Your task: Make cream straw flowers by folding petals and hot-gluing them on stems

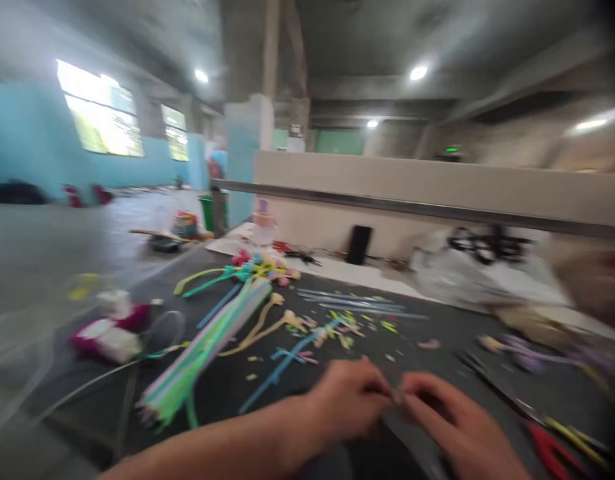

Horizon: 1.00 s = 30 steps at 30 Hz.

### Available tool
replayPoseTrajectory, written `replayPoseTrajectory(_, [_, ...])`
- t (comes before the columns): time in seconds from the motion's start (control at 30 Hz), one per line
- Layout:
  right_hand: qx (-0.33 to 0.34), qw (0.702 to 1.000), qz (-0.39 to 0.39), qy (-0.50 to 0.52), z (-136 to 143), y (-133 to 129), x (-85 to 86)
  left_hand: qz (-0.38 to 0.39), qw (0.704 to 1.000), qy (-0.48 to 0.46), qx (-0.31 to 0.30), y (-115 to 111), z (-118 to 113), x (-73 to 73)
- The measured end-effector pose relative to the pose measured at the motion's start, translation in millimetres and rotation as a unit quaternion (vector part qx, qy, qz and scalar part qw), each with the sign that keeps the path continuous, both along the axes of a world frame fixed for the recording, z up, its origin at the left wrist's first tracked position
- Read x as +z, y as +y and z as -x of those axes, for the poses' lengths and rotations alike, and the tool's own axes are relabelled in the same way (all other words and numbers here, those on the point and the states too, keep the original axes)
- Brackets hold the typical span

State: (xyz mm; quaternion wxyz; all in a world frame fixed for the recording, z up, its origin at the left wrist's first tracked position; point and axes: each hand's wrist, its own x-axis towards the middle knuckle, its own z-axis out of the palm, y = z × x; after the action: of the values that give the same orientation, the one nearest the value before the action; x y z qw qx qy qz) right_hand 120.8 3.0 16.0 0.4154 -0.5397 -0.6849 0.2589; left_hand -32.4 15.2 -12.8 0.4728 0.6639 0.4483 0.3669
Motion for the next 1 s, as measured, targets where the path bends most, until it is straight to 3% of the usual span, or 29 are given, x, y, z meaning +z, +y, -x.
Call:
replayPoseTrajectory(0.03, [0.044,0.998,0.04,0.005,-4.3,-3.0,0.8,0.031,0.999,-0.026,-0.008,-0.9,-1.0,0.3])
replayPoseTrajectory(0.3, [0.07,0.983,0.1,0.137,-3.4,-3.3,-3.5,0.116,0.987,-0.101,-0.044,-3.8,-1.7,6.0])
replayPoseTrajectory(0.5, [0.078,0.974,0.134,0.166,-4.2,-7.1,3.2,0.108,0.984,-0.124,-0.067,-5.6,-2.3,6.7])
replayPoseTrajectory(0.73, [0.16,0.929,0.176,0.283,-8.3,-9.7,8.0,0.151,0.978,-0.136,-0.053,-9.1,-0.2,17.9])
replayPoseTrajectory(1.0, [0.148,0.961,0.1,0.211,-8.3,-10.5,9.0,0.187,0.965,-0.168,-0.068,-3.2,1.2,16.0])
